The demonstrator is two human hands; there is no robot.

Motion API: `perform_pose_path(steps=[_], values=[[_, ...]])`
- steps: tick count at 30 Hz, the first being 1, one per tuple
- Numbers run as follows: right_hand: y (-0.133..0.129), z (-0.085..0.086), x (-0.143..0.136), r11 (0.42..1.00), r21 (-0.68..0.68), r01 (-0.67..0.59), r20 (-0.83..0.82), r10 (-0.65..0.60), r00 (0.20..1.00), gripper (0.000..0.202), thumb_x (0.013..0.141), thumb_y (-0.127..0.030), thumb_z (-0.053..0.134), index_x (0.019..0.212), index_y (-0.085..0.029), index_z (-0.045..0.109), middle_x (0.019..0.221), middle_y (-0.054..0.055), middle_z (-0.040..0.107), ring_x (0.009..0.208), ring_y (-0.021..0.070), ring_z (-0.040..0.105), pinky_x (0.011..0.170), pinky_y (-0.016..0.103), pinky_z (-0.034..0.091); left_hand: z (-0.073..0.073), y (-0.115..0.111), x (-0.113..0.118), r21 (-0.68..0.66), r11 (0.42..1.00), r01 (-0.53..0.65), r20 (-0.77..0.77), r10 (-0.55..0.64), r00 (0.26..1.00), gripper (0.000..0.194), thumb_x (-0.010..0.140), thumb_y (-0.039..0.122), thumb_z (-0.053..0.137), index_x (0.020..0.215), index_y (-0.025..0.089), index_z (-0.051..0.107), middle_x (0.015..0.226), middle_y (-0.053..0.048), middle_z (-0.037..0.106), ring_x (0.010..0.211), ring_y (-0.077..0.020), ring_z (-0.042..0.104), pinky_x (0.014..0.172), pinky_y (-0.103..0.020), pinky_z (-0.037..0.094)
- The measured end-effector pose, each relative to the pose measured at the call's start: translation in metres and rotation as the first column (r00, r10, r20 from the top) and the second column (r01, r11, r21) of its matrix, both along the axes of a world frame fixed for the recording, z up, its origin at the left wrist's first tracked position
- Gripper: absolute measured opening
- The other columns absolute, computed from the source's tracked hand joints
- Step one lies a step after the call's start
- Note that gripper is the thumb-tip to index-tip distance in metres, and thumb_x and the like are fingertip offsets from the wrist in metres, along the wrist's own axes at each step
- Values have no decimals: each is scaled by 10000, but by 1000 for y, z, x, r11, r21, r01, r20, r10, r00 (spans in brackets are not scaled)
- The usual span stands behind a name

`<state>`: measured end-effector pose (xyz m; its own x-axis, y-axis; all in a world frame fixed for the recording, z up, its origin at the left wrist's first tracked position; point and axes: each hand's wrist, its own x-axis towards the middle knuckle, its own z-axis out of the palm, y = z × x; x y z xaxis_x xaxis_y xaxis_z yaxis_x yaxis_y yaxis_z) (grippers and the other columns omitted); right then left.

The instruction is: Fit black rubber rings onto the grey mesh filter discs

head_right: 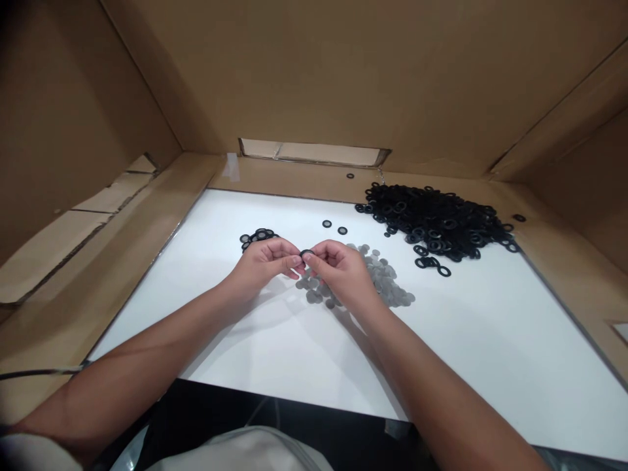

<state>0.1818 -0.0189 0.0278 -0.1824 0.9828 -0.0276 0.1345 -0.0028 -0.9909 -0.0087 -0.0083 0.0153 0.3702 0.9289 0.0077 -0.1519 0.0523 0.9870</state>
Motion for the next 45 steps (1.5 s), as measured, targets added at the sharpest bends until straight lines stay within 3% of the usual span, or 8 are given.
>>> perform_pose_path(steps=[6,15,19,22,29,37,45], values=[[2,2,8,990,-83,-117,-52,113,992,314,776,-458,800,771,-200,621,688,-4,660,629,130,616,514,231,476,0,-1,1,27,1000,-7,6,7,1000,269,762,372,813,852,149,694,775,-34,724,727,-157,699,702,-309,592],[2,10,11,979,-146,-141,43,149,988,318,707,-434,849,721,-175,666,664,4,676,532,89,538,499,232,443,-4,0,-3,50,995,82,-75,-78,994,211,822,325,753,911,144,690,777,-45,719,745,-166,719,715,-329,625],[-1,9,6,978,-157,-140,50,149,988,299,742,-430,820,763,-175,665,694,18,687,569,102,565,513,233,449,-9,-1,0,119,992,50,-124,-35,992,156,817,255,734,860,144,634,725,-18,673,670,-155,707,669,-312,618],[-2,7,1,989,-107,-99,-5,99,995,273,771,-421,798,798,-185,662,716,16,691,608,120,607,519,230,460,-12,-1,3,109,994,-2,-55,8,998,131,826,230,706,867,152,608,736,0,654,652,-142,698,640,-296,615],[-1,2,-3,999,-27,19,-86,-21,996,244,776,-392,796,749,-197,651,695,-15,673,523,80,533,476,206,411,-2,-6,7,46,999,-29,78,25,997,220,819,317,752,908,148,642,824,-25,707,799,-169,726,741,-323,631],[-2,11,2,998,60,-18,79,13,997,216,803,-366,744,745,-187,638,696,-3,648,581,101,527,512,226,394,-5,-7,7,79,996,-35,89,28,996,259,815,358,769,916,148,658,817,-36,736,787,-174,735,701,-298,624],[-3,7,9,994,34,-99,283,86,955,198,829,-362,693,760,-189,629,652,-16,584,525,91,448,467,233,335,3,-3,-2,78,995,69,-69,-64,996,203,851,329,728,894,133,697,793,-44,709,757,-146,700,654,-258,612]])
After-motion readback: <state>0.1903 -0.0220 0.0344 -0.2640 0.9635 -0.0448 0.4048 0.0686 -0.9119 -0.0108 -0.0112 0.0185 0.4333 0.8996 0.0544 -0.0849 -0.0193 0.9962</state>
